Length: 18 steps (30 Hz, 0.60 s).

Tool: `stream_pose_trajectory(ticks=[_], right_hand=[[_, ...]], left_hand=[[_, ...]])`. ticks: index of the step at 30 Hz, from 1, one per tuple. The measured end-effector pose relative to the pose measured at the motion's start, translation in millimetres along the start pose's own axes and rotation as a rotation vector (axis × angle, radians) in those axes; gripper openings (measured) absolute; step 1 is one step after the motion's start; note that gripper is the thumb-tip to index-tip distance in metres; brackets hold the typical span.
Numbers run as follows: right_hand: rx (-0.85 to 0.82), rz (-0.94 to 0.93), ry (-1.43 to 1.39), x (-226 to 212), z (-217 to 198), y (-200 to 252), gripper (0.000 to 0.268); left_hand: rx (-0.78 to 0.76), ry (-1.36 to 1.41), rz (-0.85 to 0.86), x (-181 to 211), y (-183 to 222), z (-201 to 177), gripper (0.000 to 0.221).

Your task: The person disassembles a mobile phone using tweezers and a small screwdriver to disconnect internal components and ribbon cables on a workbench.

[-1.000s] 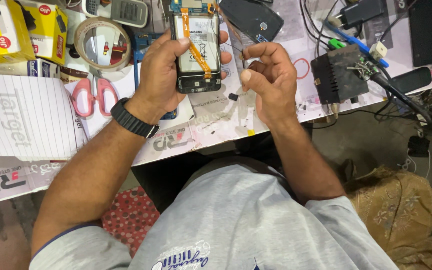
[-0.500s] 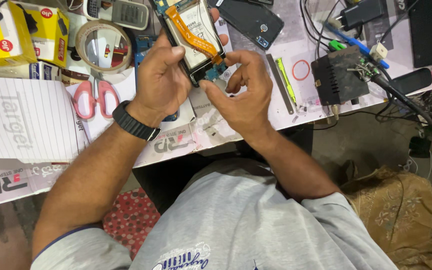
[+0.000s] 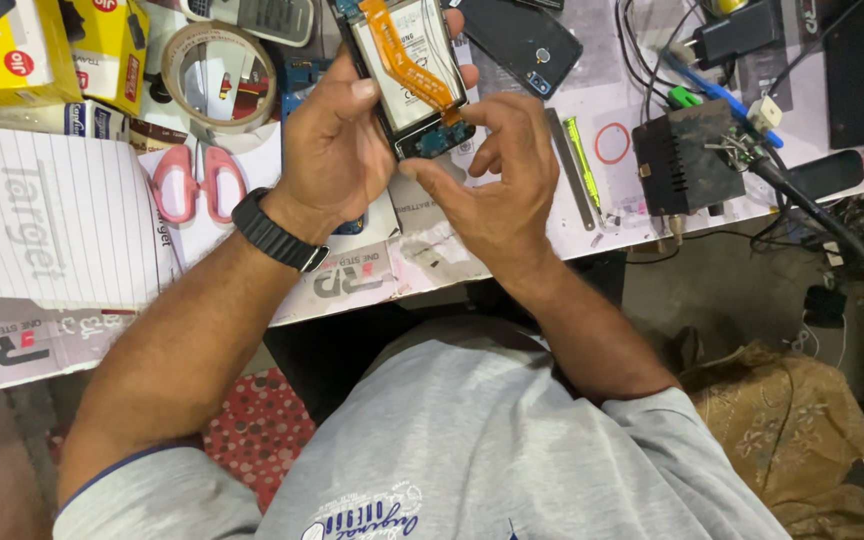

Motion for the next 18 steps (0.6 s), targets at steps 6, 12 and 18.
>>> stream_pose_trajectory(ticks=[6, 12, 18], right_hand=[[0.048, -0.187, -0.158, 8.5, -20.7, 15.6, 0.041], [-0.033, -0.274, -0.022, 3.4, -22.7, 29.4, 0.041], [0.041, -0.248, -0.048, 2.7, -25.6, 26.8, 0.029]], left_hand=[[-0.021, 0.044, 0.038, -4.2, -2.8, -11.3, 0.060], [0.006, 0.059, 0.008, -9.7, -9.0, -21.2, 0.061], [0.011, 0.123, -0.048, -16.5, -10.3, -20.7, 0.060]])
Point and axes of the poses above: each hand's wrist, its own y-axis away from the middle knuckle, its own z-axis out of the palm, x = y × z, the point moved 9 cm from there along -y, towards the middle knuckle, and after that the axes turned 15 degrees about -z, right-handed, at the moved point
